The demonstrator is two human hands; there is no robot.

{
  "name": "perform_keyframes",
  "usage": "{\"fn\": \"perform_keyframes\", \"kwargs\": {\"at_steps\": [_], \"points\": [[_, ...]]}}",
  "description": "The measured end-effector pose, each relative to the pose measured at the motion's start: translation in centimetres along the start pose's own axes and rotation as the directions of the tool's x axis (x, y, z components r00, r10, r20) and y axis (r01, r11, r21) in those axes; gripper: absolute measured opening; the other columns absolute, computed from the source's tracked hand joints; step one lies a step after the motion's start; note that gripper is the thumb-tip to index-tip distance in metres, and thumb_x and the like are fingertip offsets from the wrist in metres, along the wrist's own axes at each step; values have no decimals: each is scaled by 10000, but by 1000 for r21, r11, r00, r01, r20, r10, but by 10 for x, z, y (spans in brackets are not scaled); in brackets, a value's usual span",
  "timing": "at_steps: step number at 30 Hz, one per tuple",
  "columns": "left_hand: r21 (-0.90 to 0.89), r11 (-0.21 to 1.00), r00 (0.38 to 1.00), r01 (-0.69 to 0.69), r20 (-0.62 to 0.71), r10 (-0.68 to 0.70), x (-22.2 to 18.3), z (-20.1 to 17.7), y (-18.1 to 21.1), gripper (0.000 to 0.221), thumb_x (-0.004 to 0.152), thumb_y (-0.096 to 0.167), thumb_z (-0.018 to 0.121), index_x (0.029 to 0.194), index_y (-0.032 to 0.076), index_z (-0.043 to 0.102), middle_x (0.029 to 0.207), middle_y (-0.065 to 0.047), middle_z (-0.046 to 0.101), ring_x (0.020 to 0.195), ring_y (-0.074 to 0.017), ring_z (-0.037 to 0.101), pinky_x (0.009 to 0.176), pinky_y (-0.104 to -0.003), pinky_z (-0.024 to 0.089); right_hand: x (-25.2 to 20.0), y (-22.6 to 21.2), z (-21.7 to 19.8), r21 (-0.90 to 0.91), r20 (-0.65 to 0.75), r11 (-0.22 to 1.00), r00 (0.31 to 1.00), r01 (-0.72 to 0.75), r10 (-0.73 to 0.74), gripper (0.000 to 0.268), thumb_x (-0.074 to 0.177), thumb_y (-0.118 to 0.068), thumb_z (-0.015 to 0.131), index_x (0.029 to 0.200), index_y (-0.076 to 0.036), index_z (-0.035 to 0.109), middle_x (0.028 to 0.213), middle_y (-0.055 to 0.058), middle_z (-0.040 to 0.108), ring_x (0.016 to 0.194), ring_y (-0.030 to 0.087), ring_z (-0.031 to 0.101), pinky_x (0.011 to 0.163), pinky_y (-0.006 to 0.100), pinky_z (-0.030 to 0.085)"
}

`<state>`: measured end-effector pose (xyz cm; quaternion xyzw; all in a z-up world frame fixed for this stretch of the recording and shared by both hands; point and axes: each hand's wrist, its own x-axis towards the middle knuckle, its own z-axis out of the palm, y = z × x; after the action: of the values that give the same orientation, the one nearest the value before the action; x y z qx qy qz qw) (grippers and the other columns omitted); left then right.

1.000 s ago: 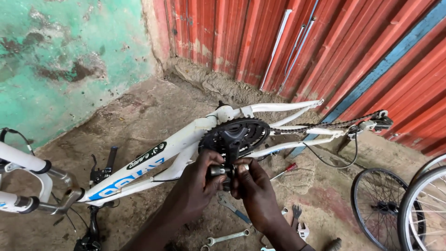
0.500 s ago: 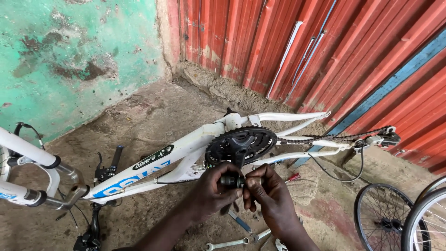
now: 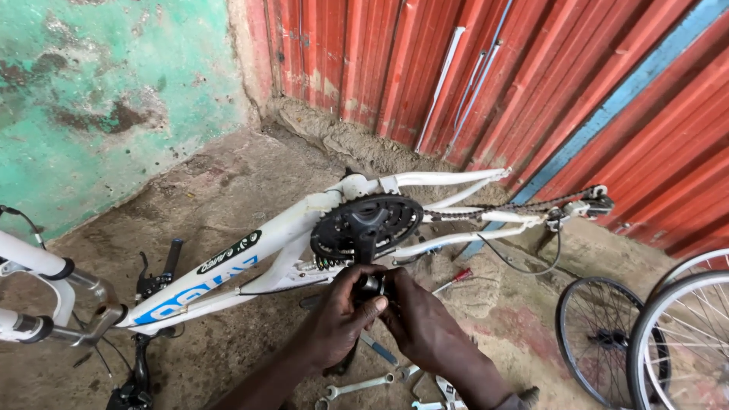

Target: Removing the crankset and bottom bracket assembly from an upside-down bicycle frame using a wrench.

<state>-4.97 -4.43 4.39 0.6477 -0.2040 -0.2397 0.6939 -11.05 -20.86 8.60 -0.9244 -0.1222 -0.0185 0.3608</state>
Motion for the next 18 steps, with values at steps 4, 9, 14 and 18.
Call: {"fn": "perform_keyframes", "kwargs": {"at_steps": [4,9,14,18], "points": [[-244,955,964,-170,162,213,-38,21,31,502,958,286,625,1393,79,484,1218,-128,687,997,-184,703,946,-378,597,-12,40,6,-256,-200,967,979,-15,-37,207,938,37,640,1113,-65,600,1057,109,706,559,236,738,445,289,704],[221,856,883,-467,171,437,-90,20,94,663,973,571,453,1414,78,496,1270,-163,739,1139,-284,771,916,-433,677,-28,68,53,772,-321,586,644,-247,694,325,1101,-314,444,936,-73,589,780,40,557,676,153,458,568,298,420],[174,965,896,-197,-368,249,-94,-9,78,231,987,225,578,1179,137,670,1041,-69,790,840,-204,783,691,-349,668,-67,27,69,539,-243,792,848,-285,470,380,1090,-381,420,824,-136,537,670,-12,433,567,114,357,504,319,280],[127,886,714,-447,-546,439,-124,-16,47,185,1048,195,554,1095,55,665,879,-96,726,813,-195,719,731,-324,647,-61,28,57,466,-133,741,790,-483,599,358,1068,-281,435,853,-57,612,704,62,535,624,172,462,575,352,367]]}}
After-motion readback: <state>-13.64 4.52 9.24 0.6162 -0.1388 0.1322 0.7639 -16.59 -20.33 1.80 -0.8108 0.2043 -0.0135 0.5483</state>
